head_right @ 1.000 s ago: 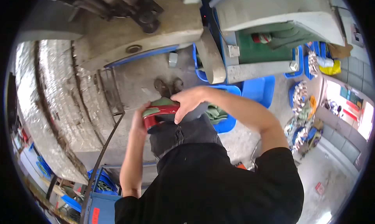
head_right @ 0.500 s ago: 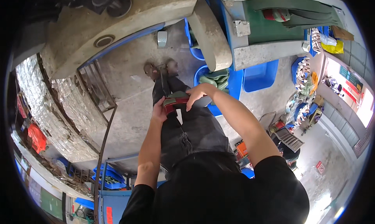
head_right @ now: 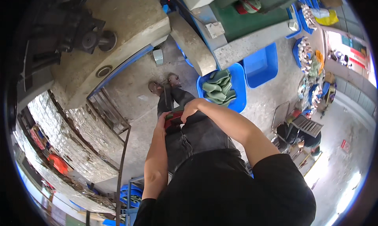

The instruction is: Operating a machine to press shoe soles onto uppers in a factory setting.

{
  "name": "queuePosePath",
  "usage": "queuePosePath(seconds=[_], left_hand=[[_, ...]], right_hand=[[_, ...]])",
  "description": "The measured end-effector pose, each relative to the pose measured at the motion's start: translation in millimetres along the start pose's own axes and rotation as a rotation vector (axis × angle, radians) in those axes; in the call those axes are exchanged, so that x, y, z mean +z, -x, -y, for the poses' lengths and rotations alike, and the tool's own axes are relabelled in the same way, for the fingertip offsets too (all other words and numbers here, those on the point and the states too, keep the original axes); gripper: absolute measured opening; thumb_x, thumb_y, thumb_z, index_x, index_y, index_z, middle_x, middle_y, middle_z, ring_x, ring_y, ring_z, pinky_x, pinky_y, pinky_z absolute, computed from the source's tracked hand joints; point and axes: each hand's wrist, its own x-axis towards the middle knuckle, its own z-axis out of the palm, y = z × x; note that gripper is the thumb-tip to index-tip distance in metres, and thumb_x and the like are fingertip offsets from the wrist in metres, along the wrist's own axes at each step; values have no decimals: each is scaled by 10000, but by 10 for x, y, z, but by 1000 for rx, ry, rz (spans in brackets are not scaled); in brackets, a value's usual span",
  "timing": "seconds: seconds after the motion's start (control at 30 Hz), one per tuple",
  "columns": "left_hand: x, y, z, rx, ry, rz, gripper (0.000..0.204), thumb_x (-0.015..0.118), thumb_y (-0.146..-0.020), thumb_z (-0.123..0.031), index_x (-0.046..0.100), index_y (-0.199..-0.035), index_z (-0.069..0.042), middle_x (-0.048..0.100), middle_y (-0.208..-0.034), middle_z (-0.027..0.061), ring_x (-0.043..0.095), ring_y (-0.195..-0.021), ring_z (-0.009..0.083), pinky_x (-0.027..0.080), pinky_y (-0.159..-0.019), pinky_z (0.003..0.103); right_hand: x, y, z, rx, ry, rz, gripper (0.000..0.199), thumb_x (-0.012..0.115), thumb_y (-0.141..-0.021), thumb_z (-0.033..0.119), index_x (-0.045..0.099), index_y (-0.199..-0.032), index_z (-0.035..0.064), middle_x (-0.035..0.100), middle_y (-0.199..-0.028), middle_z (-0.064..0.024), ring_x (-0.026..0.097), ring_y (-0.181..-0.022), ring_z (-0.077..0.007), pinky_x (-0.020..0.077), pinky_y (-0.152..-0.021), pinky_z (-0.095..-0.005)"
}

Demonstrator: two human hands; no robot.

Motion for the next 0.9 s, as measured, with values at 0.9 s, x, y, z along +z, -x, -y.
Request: queuePosePath(seconds=[0.9], left_hand=[[1392, -1777, 1110, -490, -802, 355, 500, 632, -977, -501, 670, -1152, -34, 744, -1031, 96, 712, -889, 220, 553, -809, 373]], right_hand=[[2848, -837, -2199, -37, -1174, -530, 693, 762, -699, 590, 772, -1136, 53, 759, -1080, -172, 716, -1020, -336, 546, -903, -427]])
